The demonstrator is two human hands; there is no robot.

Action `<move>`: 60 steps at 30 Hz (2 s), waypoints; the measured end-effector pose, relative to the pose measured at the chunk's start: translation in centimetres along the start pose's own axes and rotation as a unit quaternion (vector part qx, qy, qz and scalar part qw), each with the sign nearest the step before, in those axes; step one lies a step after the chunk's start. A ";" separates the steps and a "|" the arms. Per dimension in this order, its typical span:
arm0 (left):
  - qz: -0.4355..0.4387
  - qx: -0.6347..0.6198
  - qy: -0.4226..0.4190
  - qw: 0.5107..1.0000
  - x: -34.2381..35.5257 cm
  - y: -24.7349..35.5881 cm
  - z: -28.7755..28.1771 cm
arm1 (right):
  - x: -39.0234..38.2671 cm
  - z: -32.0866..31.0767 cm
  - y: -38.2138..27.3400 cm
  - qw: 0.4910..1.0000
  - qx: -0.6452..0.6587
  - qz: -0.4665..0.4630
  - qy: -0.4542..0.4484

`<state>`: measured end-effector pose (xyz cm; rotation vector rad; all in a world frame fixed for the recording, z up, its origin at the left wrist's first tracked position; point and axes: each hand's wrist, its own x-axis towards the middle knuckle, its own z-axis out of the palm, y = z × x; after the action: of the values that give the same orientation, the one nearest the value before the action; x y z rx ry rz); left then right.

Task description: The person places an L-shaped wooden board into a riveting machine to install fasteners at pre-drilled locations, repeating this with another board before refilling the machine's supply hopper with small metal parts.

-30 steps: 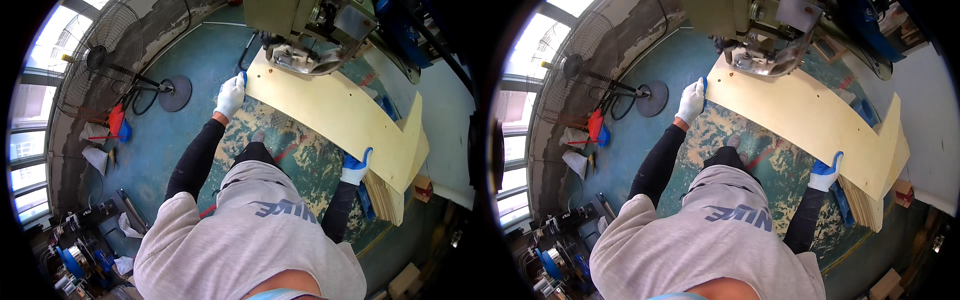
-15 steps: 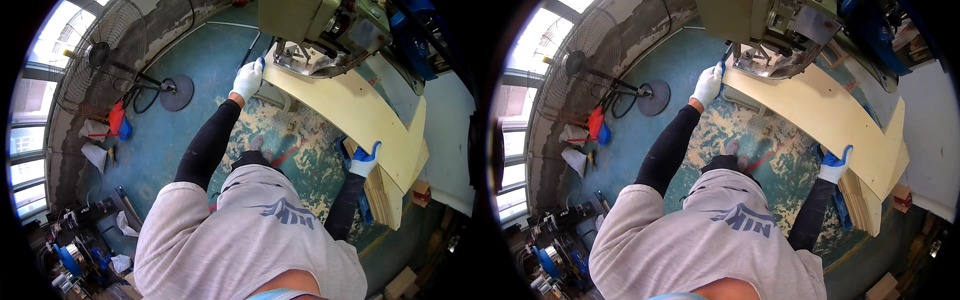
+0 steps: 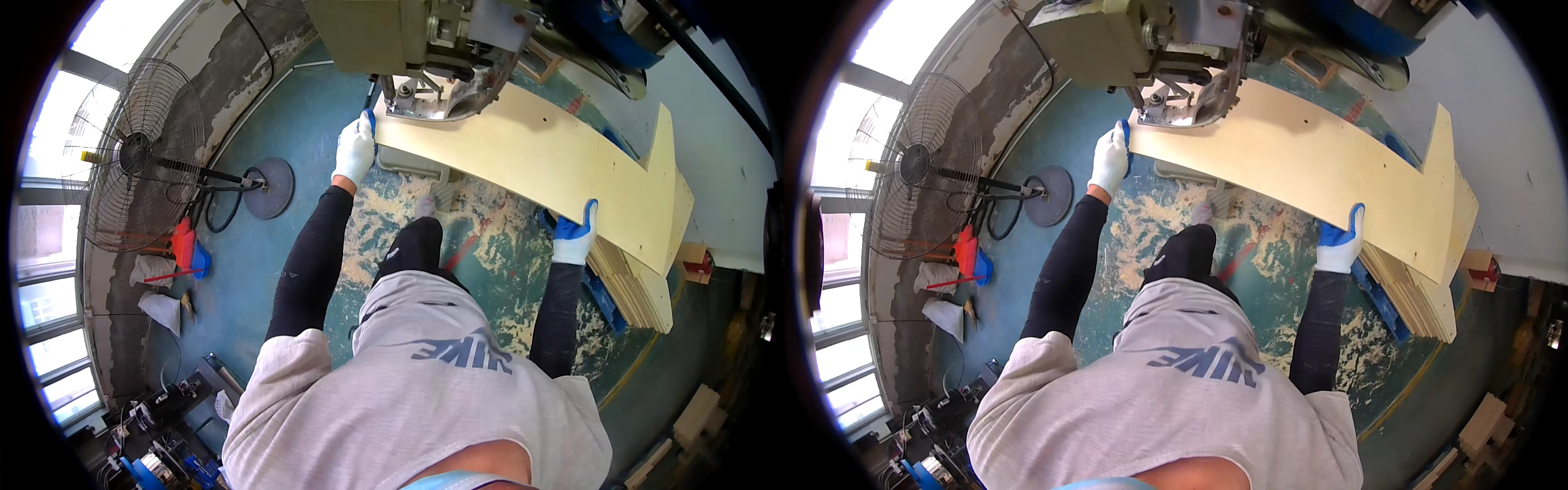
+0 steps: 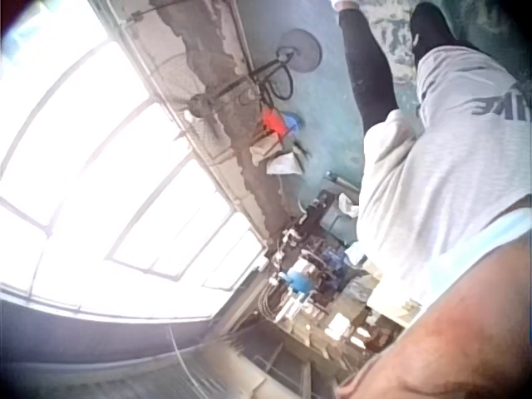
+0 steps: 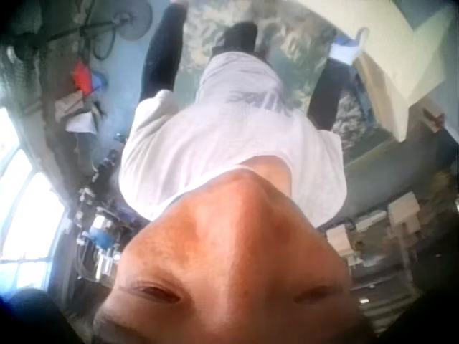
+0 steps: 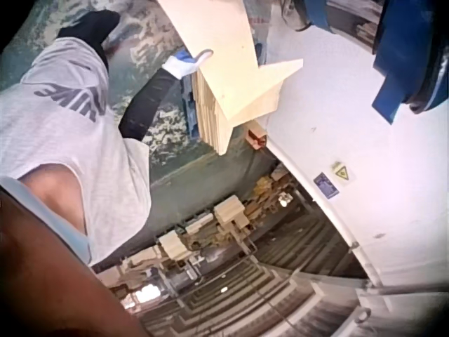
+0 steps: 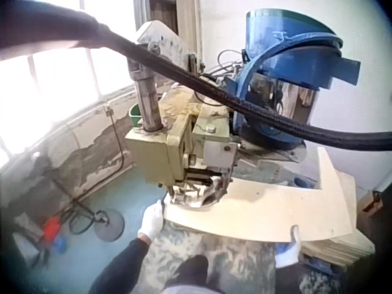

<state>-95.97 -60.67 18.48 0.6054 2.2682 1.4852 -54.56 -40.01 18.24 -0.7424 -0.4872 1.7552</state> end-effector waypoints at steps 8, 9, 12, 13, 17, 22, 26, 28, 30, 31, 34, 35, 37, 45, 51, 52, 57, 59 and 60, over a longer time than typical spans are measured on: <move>-0.001 0.011 -0.016 1.000 0.2 1.6 -0.5 | 0.4 -1.0 0.4 0.999 0.042 0.014 -0.025; -0.013 -0.016 -0.031 0.999 -0.1 2.4 -0.9 | 0.4 -1.2 0.6 0.999 0.039 0.019 -0.013; -0.018 -0.008 -0.029 0.999 -0.1 2.1 -1.5 | 0.1 -1.8 1.7 0.999 0.043 0.025 0.001; -0.017 -0.008 -0.025 0.999 0.0 2.2 -1.7 | -0.3 -2.1 2.2 0.998 0.046 0.033 0.014; -0.018 -0.018 -0.028 0.999 -0.3 3.1 -2.1 | -1.1 -3.2 3.9 0.997 0.056 0.044 0.042; 0.002 -0.044 -0.047 0.998 0.7 4.2 -0.9 | -2.4 -4.7 4.4 0.993 0.094 0.052 0.057; -0.031 -0.168 -0.092 0.981 -0.9 4.7 -1.6 | -3.1 -4.2 4.1 0.988 0.131 0.053 0.064; -0.043 -0.176 -0.084 0.980 -1.6 4.5 -2.2 | -3.1 -2.8 3.6 0.990 0.106 0.051 0.074; -0.027 -0.158 -0.104 0.982 -3.2 5.5 -1.9 | -1.7 -4.4 2.3 0.989 0.129 0.040 0.062; -0.027 -0.157 -0.141 0.977 -4.3 5.7 -1.8 | -1.3 -4.8 1.9 0.988 0.143 0.039 0.038; -0.007 -0.125 -0.213 0.969 -6.8 5.0 -1.0 | -1.5 -4.9 -1.6 0.995 0.098 0.024 -0.003; -0.022 -0.113 -0.240 0.964 -7.6 5.0 -0.7 | -0.2 -7.2 -1.8 0.995 0.095 -0.015 0.039; -0.079 -0.091 -0.286 0.951 -9.8 5.8 1.2 | 0.9 -9.2 -4.8 0.997 0.064 -0.042 0.033; -0.329 -0.217 -0.337 0.855 -17.3 2.1 18.6 | 8.5 -17.7 -17.1 0.984 -0.041 -0.132 0.115; -0.323 -0.272 -0.404 0.812 -18.4 9.9 34.7 | 13.9 -26.1 -30.3 0.982 0.008 -0.142 0.120; -0.303 -0.277 -0.427 0.805 -18.8 11.9 37.9 | 15.1 -27.6 -32.2 0.979 0.018 -0.167 0.116; -0.235 -0.166 -0.562 0.775 -19.8 18.0 55.3 | 20.4 -27.8 -33.4 0.947 0.041 -0.247 0.199; -0.208 -0.093 -0.603 0.764 -18.8 17.9 60.2 | 22.4 -29.1 -29.6 0.927 -0.078 -0.210 0.302; -0.177 -0.060 -0.624 0.758 -18.2 17.2 62.6 | 23.7 -31.3 -27.7 0.899 -0.188 -0.192 0.345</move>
<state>-45.69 -16.21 11.66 0.7393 1.1007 0.6156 -18.08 -10.39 8.25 -1.3691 -0.4414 0.9413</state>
